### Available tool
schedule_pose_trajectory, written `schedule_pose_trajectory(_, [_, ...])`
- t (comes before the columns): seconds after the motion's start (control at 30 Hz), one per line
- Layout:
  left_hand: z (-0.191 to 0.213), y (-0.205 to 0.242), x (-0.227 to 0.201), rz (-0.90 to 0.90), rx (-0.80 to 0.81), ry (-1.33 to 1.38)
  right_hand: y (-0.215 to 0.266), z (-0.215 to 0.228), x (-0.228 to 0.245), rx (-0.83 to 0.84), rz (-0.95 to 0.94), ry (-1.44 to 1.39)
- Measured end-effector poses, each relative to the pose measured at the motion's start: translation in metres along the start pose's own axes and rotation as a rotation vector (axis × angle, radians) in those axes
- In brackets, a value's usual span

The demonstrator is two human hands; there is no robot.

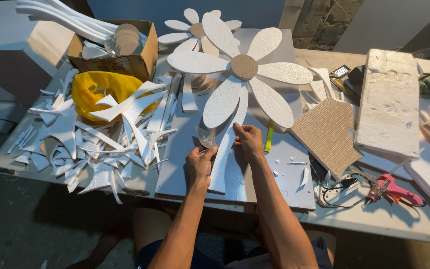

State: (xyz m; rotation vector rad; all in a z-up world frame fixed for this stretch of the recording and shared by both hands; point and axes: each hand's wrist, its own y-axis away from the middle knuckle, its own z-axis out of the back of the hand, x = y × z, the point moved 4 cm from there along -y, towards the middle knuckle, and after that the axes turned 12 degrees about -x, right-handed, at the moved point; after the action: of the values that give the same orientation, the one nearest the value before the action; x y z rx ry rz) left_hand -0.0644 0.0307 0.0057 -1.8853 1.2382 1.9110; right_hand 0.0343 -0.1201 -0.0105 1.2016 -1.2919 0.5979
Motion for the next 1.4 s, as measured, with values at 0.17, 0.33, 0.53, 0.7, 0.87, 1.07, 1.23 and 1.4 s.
schedule_pose_trajectory(0.17, [-0.004, -0.005, 0.0, 0.09, 0.013, 0.015, 0.001, 0.001, 0.006, -0.015, 0.05, 0.097])
schedule_pose_trajectory(0.33, [-0.01, -0.011, 0.011, 0.169, 0.056, 0.059, 0.004, 0.019, 0.02, -0.099, 0.279, 0.527])
schedule_pose_trajectory(0.53, [-0.008, -0.023, 0.014, 0.099, -0.022, -0.082, 0.017, 0.051, 0.036, -0.283, 0.735, 0.953])
schedule_pose_trajectory(0.7, [-0.008, -0.007, -0.005, 0.004, -0.045, -0.071, -0.011, 0.086, 0.021, -0.31, 0.465, 1.142])
schedule_pose_trajectory(0.87, [-0.012, -0.029, 0.018, 0.067, -0.01, -0.018, 0.037, 0.107, 0.023, -0.237, 0.462, 1.258])
schedule_pose_trajectory(1.07, [-0.007, -0.036, 0.03, 0.001, -0.026, -0.008, 0.152, 0.065, 0.027, -0.102, 0.21, 0.86])
schedule_pose_trajectory(1.23, [-0.006, -0.026, 0.02, -0.025, -0.037, -0.01, 0.183, 0.03, 0.027, 0.025, 0.441, 0.883])
schedule_pose_trajectory(1.4, [-0.009, -0.03, 0.026, -0.024, -0.048, 0.038, 0.191, 0.014, 0.029, 0.052, 0.727, 0.972])
